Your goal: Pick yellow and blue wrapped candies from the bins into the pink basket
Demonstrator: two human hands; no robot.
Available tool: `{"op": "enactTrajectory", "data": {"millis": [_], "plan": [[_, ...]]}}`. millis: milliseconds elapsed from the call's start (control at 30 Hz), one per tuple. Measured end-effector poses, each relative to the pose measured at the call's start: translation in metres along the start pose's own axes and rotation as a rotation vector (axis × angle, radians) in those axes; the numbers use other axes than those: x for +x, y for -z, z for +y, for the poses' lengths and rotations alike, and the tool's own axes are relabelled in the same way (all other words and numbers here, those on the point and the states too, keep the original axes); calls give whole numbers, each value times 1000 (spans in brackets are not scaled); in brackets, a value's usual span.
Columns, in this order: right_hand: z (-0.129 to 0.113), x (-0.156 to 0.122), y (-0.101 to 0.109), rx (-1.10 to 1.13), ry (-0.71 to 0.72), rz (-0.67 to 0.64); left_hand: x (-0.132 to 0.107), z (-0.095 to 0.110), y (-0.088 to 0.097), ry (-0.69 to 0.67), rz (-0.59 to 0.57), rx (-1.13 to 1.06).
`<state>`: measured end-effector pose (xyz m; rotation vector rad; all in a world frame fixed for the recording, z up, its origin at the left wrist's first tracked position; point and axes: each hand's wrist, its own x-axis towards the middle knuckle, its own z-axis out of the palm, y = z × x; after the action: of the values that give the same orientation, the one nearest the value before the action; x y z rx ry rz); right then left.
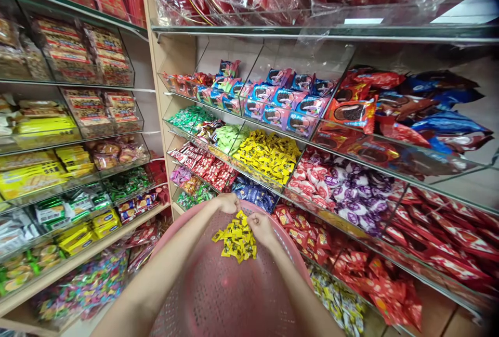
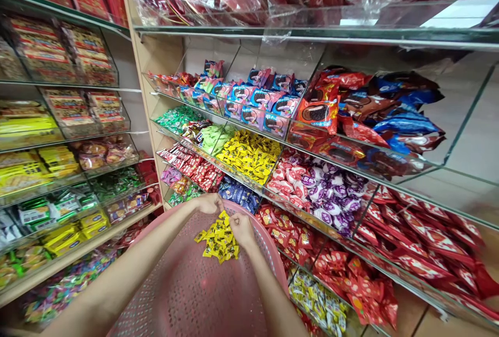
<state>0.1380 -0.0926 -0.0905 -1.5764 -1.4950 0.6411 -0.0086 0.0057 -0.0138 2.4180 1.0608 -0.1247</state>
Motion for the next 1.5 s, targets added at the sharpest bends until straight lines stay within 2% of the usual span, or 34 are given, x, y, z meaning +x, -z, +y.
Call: {"op": "enactTrajectory", "data": {"millis": [100, 267, 400, 500, 633, 767, 867, 1033, 1133, 1333, 1500], "plan": [[-3, -4, 2, -204, -22, -64, -1, 2, 2, 15, -3, -2], [-19, -14, 8, -646, -87, -55, -4, 6, 4, 34, 2, 14], [-35, -19, 6, -815, 22, -56, -5, 9, 4, 37, -5, 17], [-38, -22, 0, -832, 126, -114, -7, 11, 4, 36, -3, 18], [-34, -26, -4, -818, 164, -186, -10, 13, 6, 61, -4, 22], [-40, -29, -7, -852, 167, -150, -10, 18, 7, 64, -9, 35], [-51, -34, -17, -864, 269, -127, -8, 22, 8, 64, -14, 27], [-59, -44, -50, -818, 605, -359, -5, 27, 10, 87, -3, 14], [-54, -47, -60, -827, 628, -447, -7, 26, 10, 75, 18, 13], [-48, -46, -53, -825, 615, -467, -7, 24, 9, 74, 33, 26], [-78, -41, -30, -728, 666, -411, -8, 21, 8, 95, 68, 9]]}}
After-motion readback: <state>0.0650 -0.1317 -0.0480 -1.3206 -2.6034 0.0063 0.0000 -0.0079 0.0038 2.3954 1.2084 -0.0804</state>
